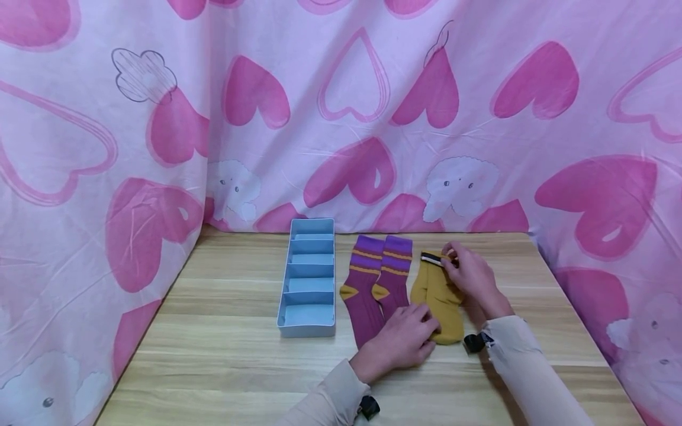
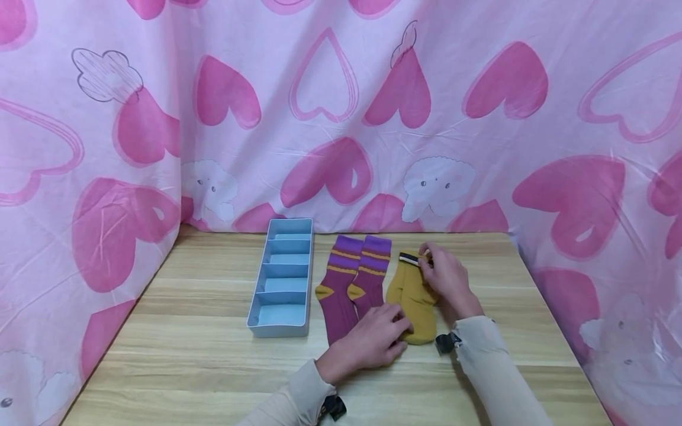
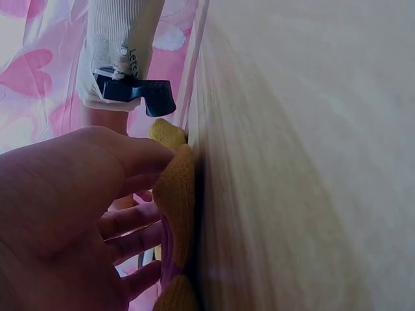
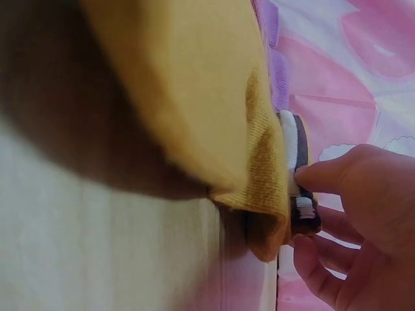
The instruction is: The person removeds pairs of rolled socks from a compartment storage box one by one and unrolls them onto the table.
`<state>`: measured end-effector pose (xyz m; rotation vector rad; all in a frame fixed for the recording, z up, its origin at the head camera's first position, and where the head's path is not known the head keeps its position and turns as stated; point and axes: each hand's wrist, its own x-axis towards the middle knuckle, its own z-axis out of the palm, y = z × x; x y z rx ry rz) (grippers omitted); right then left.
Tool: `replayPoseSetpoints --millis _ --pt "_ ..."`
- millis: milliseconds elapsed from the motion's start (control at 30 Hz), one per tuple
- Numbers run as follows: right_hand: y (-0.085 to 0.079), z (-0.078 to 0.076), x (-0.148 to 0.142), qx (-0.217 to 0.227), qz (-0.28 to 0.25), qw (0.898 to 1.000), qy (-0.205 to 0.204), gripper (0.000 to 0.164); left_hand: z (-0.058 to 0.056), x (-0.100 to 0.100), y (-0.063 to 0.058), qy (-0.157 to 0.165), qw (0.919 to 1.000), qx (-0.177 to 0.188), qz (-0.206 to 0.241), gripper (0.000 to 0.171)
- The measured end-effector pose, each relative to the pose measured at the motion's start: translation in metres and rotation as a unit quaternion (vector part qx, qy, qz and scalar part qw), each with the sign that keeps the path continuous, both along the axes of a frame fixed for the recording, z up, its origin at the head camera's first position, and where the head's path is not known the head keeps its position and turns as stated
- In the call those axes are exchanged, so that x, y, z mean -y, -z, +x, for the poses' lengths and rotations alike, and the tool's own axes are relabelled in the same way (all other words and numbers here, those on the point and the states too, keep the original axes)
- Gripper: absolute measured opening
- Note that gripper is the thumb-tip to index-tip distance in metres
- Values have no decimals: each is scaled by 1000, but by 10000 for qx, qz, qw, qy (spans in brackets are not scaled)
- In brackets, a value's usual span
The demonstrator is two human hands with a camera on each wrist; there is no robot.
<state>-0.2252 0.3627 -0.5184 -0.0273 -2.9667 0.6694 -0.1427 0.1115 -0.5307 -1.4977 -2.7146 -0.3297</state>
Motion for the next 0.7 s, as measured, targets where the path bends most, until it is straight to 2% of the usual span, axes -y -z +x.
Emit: replayPoseSetpoints --millis 133,333,500,700 --pt "2 -2 -2 -34 67 10000 -16 24 1 0 -1 5 10000 -22 -2 22" --pt "3 -2 -4 195 -44 9996 -186 34 1 1 -5 29 10000 7 -55 22" --pt "5 -4 -6 72 0 9995 -318 34 1 1 -5 75 9999 22 -70 21" --pt "8 -9 -8 43 -6 9999 -165 34 3 1 -6 100 9999 -60 -113 21"
